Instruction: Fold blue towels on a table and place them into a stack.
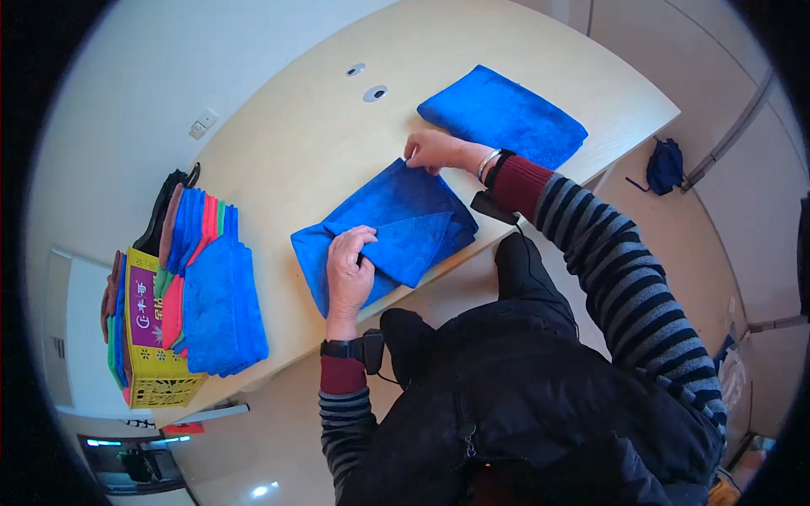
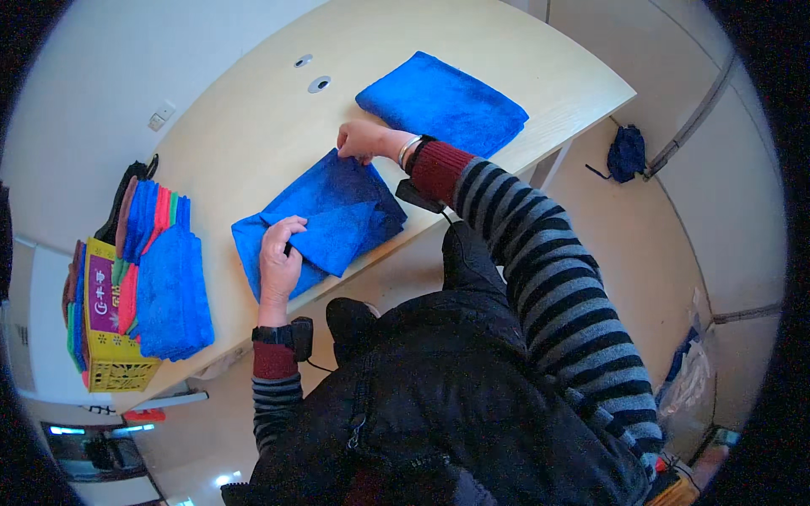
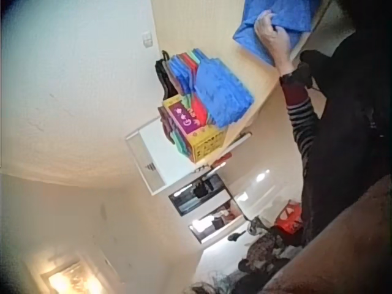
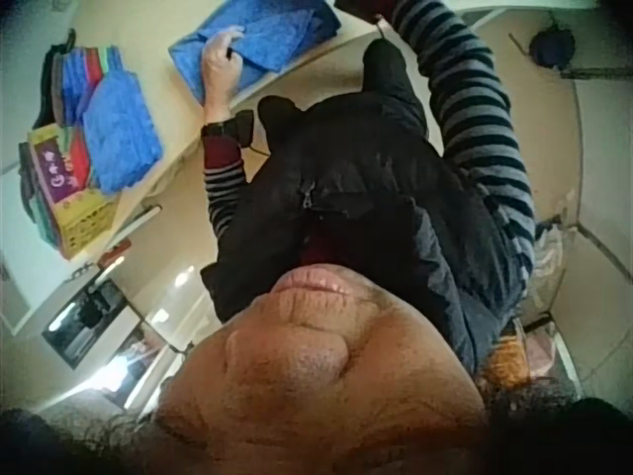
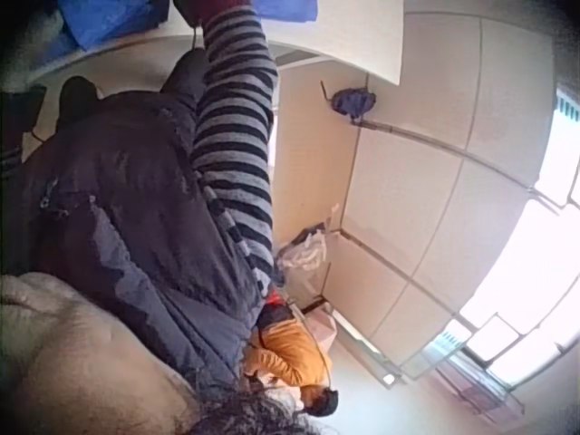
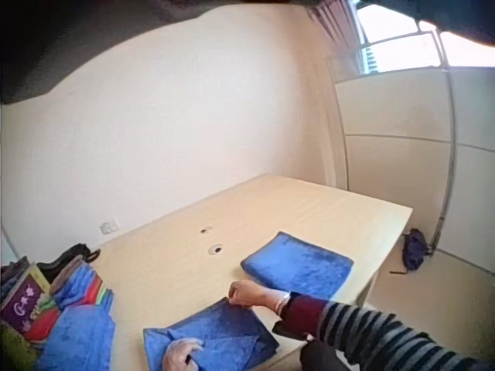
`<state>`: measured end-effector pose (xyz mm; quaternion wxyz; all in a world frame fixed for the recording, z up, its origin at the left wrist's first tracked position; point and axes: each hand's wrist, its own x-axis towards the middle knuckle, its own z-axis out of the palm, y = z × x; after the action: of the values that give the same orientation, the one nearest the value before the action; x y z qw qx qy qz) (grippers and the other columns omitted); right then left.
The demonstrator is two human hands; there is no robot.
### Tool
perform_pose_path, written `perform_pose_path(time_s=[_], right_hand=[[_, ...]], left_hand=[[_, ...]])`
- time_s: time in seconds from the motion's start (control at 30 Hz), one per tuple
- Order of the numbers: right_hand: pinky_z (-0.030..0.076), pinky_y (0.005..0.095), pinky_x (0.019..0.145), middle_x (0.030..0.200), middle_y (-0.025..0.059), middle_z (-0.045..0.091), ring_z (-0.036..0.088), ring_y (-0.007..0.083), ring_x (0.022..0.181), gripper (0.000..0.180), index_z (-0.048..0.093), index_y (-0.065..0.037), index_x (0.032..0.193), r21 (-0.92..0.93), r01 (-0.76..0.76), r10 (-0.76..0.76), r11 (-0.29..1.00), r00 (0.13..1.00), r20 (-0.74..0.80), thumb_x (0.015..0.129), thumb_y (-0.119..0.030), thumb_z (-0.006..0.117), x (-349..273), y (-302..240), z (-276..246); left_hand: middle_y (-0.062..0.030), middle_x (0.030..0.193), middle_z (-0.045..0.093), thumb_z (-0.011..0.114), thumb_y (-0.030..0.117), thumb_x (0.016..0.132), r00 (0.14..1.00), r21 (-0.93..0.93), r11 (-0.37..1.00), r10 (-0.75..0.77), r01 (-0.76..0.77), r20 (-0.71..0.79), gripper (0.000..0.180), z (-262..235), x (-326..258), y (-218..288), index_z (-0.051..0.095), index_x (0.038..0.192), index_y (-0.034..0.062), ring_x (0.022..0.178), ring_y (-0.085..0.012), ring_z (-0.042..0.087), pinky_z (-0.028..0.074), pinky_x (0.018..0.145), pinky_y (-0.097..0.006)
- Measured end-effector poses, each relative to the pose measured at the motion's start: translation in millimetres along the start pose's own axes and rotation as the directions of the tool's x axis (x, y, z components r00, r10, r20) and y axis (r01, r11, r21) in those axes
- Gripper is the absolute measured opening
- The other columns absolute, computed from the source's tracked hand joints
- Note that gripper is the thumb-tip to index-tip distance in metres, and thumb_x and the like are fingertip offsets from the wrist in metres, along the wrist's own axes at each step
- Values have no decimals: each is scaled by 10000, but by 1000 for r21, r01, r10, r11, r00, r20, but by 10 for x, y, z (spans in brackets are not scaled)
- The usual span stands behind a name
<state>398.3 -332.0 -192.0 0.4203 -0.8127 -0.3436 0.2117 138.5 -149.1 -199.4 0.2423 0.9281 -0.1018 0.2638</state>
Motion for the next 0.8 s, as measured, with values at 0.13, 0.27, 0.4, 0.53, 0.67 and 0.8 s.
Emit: perform_pose_path(time_s=[0.13,0.27,0.4,0.53,0.67,0.8], right_hand=[[574,345,610,848,129,711,718,198,704,313,659,8,1160,80,-149,145,986,988,54,863,-90,661,-167,-33,54],[581,354,655,863,120,728,726,228,740,281,678,-6,1131,-56,-22,17,998,997,-81,871,-114,683,-272,168,51],[579,377,697,895,140,738,728,279,792,215,694,-13,1073,-277,143,-238,950,907,-348,882,-110,680,-306,267,43],[572,408,734,909,151,733,718,336,836,144,698,-20,1011,-155,224,-271,962,725,-633,891,-91,662,-634,-227,282],[549,421,842,1070,154,709,686,352,997,188,667,-34,1093,-258,531,-589,807,696,-409,914,-91,661,-1139,-513,708],[473,463,1038,1335,170,626,584,358,1256,392,603,-46,1305,-401,503,-562,766,827,-36,964,-231,656,-1346,-545,1037]], left_hand=[[-140,1099,716,566,-79,805,999,-46,998,-45,45,3,255,-78,160,-24,643,1018,37,1084,-325,671,502,968,-398],[-177,1016,704,574,-13,861,991,-106,986,-131,131,10,176,24,557,-34,641,1016,36,996,-370,680,523,867,-430],[-211,915,701,608,100,937,982,-124,976,-185,181,-27,98,309,1074,-272,648,972,18,873,-401,689,535,759,-455],[-211,857,699,656,194,949,945,83,942,-327,325,18,186,562,1045,-500,652,907,13,819,-421,678,530,723,-470],[-208,843,692,689,255,940,927,104,922,-376,373,5,246,501,1016,-622,653,891,17,811,-415,678,531,712,-470],[-178,930,706,670,309,958,947,85,944,-320,319,1,278,160,753,-678,662,939,32,900,-392,679,528,801,-473]])
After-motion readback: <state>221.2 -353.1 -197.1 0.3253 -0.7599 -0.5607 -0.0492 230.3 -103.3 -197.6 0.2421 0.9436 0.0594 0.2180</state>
